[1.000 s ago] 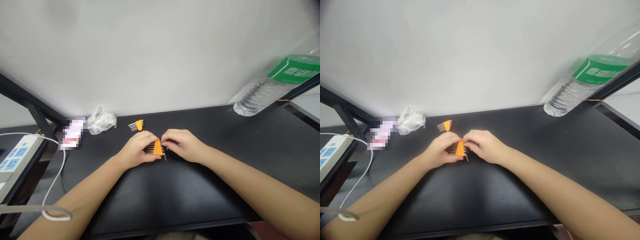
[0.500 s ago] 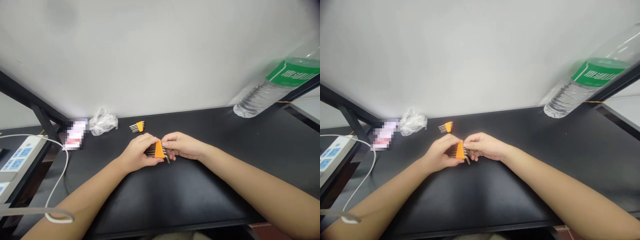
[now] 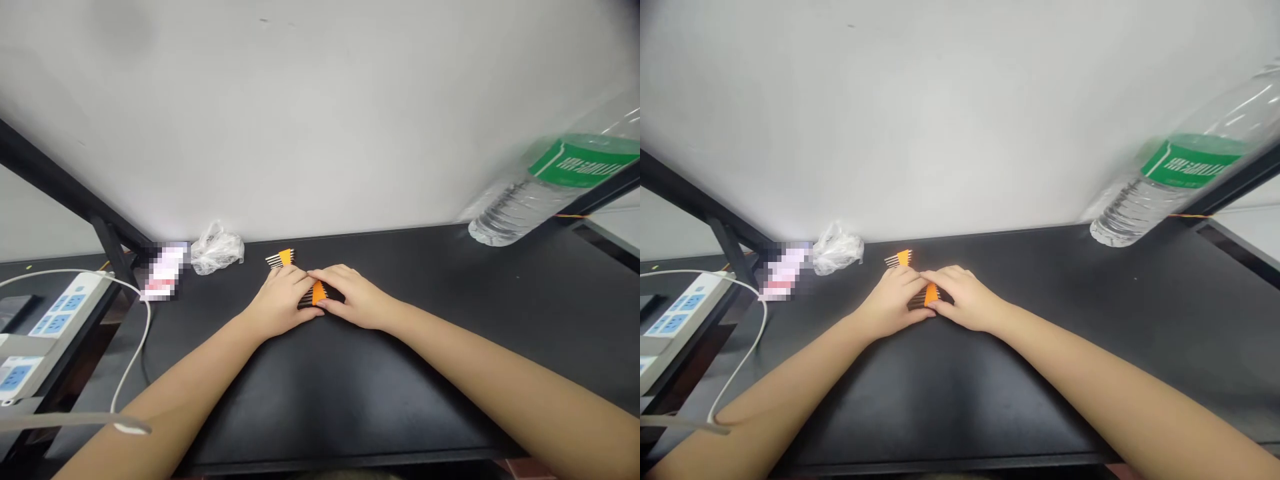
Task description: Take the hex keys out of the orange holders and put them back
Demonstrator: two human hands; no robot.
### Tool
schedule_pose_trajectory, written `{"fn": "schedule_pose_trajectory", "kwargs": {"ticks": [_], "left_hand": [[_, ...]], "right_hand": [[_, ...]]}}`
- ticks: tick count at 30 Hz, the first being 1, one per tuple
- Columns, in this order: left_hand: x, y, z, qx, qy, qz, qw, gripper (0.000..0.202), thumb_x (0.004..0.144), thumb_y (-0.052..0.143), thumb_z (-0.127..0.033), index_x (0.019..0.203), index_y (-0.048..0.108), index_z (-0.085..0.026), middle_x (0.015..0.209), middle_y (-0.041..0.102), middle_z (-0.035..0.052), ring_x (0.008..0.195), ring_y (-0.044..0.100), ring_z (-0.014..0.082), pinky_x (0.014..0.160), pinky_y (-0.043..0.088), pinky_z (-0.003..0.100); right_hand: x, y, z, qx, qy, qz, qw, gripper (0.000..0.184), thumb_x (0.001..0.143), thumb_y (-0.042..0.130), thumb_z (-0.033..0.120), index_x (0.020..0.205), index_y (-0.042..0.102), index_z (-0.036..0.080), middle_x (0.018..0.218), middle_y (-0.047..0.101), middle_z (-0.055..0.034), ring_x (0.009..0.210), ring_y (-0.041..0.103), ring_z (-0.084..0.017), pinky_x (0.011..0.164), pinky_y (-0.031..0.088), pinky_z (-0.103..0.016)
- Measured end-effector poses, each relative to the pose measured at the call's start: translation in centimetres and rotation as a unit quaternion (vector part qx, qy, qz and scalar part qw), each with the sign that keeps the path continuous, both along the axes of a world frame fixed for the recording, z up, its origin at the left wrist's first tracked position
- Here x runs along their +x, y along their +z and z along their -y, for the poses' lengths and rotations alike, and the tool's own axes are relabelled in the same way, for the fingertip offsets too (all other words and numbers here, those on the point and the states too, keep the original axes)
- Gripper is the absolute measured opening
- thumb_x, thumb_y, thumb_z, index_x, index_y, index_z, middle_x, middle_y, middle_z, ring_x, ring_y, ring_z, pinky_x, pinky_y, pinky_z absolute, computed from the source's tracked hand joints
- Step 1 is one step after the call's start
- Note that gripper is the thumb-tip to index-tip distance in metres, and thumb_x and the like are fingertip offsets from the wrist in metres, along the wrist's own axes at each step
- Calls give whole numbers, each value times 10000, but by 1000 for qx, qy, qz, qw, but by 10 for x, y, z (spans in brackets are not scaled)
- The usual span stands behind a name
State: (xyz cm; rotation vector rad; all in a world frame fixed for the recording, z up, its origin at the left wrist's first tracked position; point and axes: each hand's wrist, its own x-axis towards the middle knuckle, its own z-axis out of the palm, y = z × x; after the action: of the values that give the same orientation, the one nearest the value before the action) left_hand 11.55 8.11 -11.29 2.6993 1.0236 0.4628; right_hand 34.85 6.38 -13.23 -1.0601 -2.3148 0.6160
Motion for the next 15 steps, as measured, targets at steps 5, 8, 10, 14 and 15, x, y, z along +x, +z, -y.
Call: {"fn": "schedule_pose_trajectory", "kwargs": {"ticks": [5, 8, 10, 14, 15], "left_hand": [[-11, 0, -6, 40, 65, 26, 997, 319, 912, 641, -396, 1195, 661, -249, 1313, 623, 90, 1271, 526, 308, 1078, 409, 496], [-21, -9, -16, 48, 146, 19, 988, 516, 936, 591, -360, 1427, 518, -222, 1502, 513, 116, 1425, 417, 337, 1136, 375, 522], [-27, -17, -23, 33, 174, -6, 984, 649, 936, 594, -408, 1525, 409, -207, 1584, 432, 127, 1485, 344, 363, 1172, 336, 550], [-33, -28, -33, 18, 181, -26, 983, 645, 970, 558, -433, 1556, 375, -233, 1567, 469, 116, 1477, 375, 362, 1163, 348, 568], [-34, -29, -35, 19, 181, -22, 983, 618, 975, 558, -420, 1544, 397, -239, 1538, 503, 116, 1456, 407, 355, 1156, 359, 564]], "right_hand": [[0, -5, -3, 72, -8, 54, 996, 461, 1001, 536, 262, 1455, 555, 337, 1494, 536, -80, 1346, 513, -277, 1090, 459, -503], [3, -6, -8, 103, 2, 86, 991, 366, 1016, 506, 248, 1335, 658, 343, 1445, 602, -44, 1316, 540, -270, 1067, 465, -492], [10, -8, -15, 113, -17, 98, 989, 355, 1019, 497, 248, 1318, 670, 329, 1418, 631, -41, 1289, 561, -269, 1057, 468, -492], [33, -14, -34, 112, -109, 124, 980, 375, 1002, 486, 222, 1327, 661, 289, 1403, 642, -62, 1261, 582, -287, 1021, 488, -499], [38, -15, -38, 114, -136, 133, 975, 388, 990, 492, 210, 1335, 653, 283, 1410, 635, -70, 1274, 571, -303, 1013, 489, -516]]}}
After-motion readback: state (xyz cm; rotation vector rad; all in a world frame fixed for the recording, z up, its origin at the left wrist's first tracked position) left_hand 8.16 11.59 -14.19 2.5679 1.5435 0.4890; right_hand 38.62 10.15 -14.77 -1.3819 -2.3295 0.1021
